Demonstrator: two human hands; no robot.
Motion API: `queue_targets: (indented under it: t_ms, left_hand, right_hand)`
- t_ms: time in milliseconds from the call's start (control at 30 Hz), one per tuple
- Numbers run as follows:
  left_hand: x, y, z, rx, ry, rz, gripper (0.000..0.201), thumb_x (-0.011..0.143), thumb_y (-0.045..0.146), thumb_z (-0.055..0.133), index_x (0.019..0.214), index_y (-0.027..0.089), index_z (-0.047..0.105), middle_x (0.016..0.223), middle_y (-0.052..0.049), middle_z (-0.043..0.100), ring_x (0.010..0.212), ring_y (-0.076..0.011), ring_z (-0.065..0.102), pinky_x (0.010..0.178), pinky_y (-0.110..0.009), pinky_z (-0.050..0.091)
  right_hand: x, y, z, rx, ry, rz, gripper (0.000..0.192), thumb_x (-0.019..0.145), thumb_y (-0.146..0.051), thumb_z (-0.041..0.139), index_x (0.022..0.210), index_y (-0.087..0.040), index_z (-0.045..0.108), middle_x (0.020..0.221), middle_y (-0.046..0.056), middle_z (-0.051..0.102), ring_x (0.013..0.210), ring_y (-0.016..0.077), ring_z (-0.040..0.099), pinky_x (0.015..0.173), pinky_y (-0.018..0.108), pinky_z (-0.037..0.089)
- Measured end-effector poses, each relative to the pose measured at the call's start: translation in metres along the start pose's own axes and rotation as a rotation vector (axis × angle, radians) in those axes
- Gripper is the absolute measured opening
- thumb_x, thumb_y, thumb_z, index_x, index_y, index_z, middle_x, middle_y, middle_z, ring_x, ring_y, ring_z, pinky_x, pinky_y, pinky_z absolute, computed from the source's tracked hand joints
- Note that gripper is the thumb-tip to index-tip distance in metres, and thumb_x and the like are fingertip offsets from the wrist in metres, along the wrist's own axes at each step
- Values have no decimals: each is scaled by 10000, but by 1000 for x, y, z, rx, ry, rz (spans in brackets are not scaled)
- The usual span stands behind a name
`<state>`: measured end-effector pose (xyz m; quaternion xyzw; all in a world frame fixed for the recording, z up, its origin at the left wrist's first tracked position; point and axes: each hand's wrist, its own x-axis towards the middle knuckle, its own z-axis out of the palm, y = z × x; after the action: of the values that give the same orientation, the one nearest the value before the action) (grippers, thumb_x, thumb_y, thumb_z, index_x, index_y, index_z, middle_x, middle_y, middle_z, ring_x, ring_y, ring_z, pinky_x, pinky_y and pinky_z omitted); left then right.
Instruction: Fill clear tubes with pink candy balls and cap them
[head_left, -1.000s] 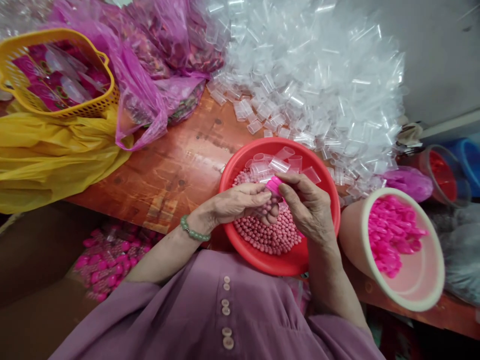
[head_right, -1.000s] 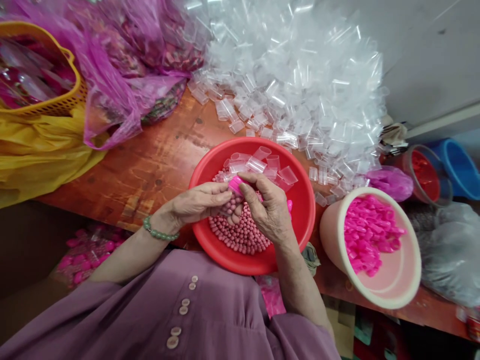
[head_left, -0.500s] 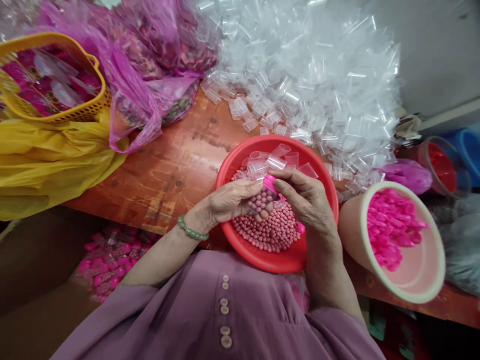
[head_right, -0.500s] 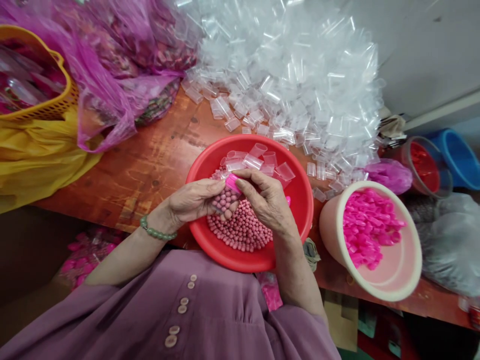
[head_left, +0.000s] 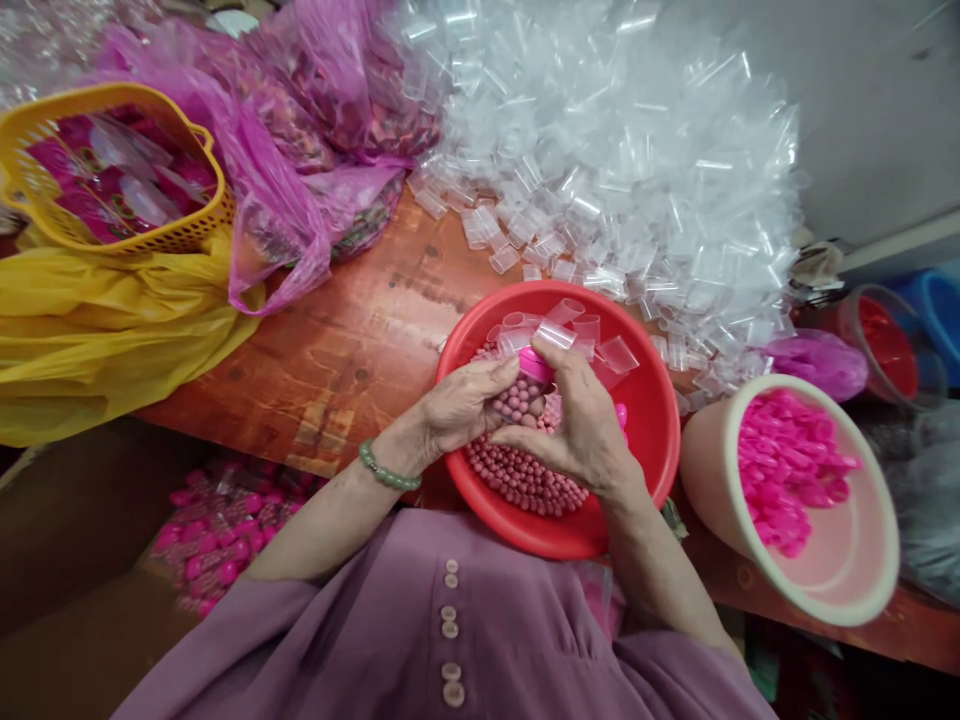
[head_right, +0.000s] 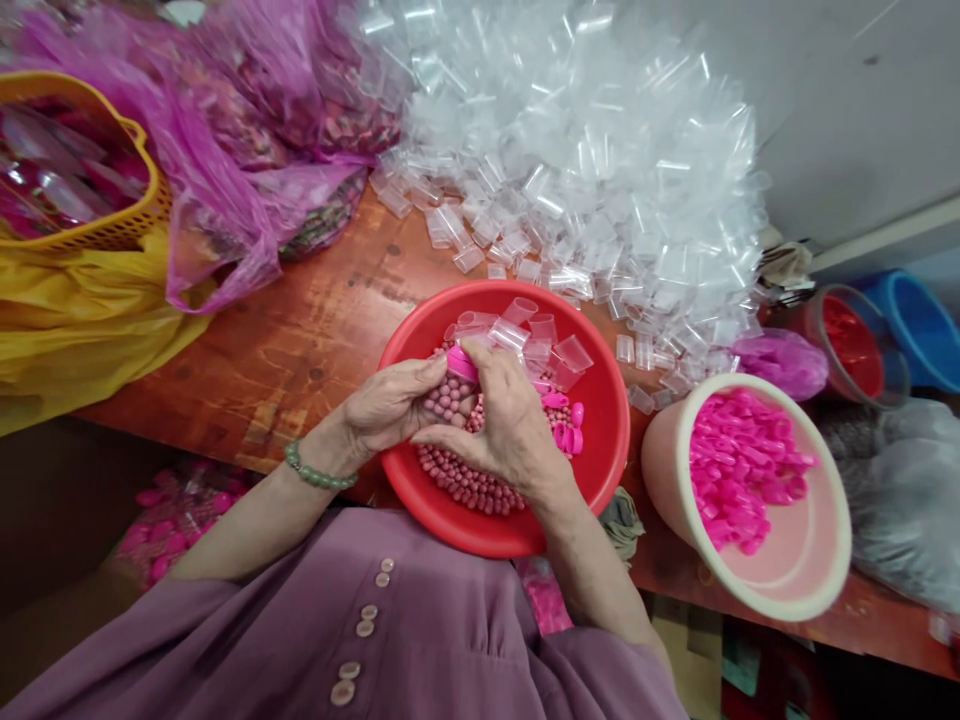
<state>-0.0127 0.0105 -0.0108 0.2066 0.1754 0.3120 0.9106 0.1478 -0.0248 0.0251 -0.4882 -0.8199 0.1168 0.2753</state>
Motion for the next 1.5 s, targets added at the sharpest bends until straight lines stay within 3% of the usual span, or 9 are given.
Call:
queue_targets:
  t_ms: [67, 200, 367, 667, 867, 1000, 1133, 1267, 1500]
  left_hand:
    - [0, 1, 2, 2, 3, -19, 238, 868, 324, 651, 818, 91, 667, 709, -60, 686, 623, -124, 651, 616, -228, 536]
    - [-1, 0, 4, 29, 20, 7, 222, 843, 325, 676, 837, 104, 688, 729, -59, 703, 658, -135, 651, 672, -256, 535]
    - [-2, -3, 3, 71, -6, 8, 312, 801, 408, 720, 800, 96, 700, 762, -82, 715, 737, -166, 669, 803, -319, 525]
    - [-4, -1, 6, 79, -24, 14, 360, 793, 463, 721, 882, 114, 723, 810, -86, 740, 735, -180, 679, 763, -317, 537]
    - [1, 0, 4, 72, 82, 69, 438, 874, 537, 607, 960, 127, 735, 925, -100, 741, 838, -164, 676, 770, -269, 531]
    - [3, -1, 4, 89, 143, 142, 426, 860, 539, 630, 981, 143, 726, 960, -78, 734, 829, -136, 662, 739, -228, 514]
    - [5, -2, 5, 80, 129, 102, 415, 854, 528, 642, 921, 126, 721, 886, -66, 725, 789, -131, 652, 749, -234, 516]
    - [5, -1, 6, 80, 113, 49, 383, 863, 501, 638, 811, 127, 707, 777, -50, 709, 716, -122, 637, 703, -222, 505]
    - [9, 5, 19, 67, 53, -52, 446, 896, 560, 545, 1037, 165, 696, 896, -82, 733, 974, -246, 677, 836, -346, 546]
  right_hand:
    - [0, 0, 5, -128, -7, -34, 904, 726, -595, 733, 1422, -152, 363, 1259, 211, 595, 1126, 373, 585, 929, 562, 499]
    - [-1, 2, 11, -254, 72, -73, 815, 755, -565, 690, 1394, -164, 381, 1154, 186, 634, 1025, 354, 616, 859, 536, 511]
    - [-2, 1, 10, -196, 152, -120, 742, 727, -491, 709, 1336, -176, 426, 1058, 141, 661, 925, 312, 635, 792, 494, 528]
    - [-5, -2, 9, -190, 177, -117, 723, 707, -487, 718, 1315, -220, 433, 1079, 121, 660, 927, 313, 646, 796, 504, 525]
    - [-5, 6, 7, 5, 460, 151, 667, 772, -431, 688, 1341, -260, 385, 1167, 125, 560, 991, 291, 619, 797, 481, 550]
    - [-6, 11, 11, 5, 254, 11, 699, 715, -413, 735, 1316, -276, 406, 1131, 98, 585, 1002, 293, 614, 849, 490, 537]
    - [-6, 15, 11, -11, 308, 40, 767, 700, -422, 759, 1350, -248, 391, 1195, 118, 567, 1068, 311, 593, 900, 508, 514]
    - [-3, 14, 9, -25, 207, -52, 760, 698, -426, 757, 1346, -249, 400, 1192, 118, 593, 1070, 320, 591, 898, 515, 496]
    - [1, 9, 10, -18, 132, -115, 722, 711, -434, 710, 1329, -239, 391, 1135, 114, 633, 1043, 320, 611, 891, 517, 486]
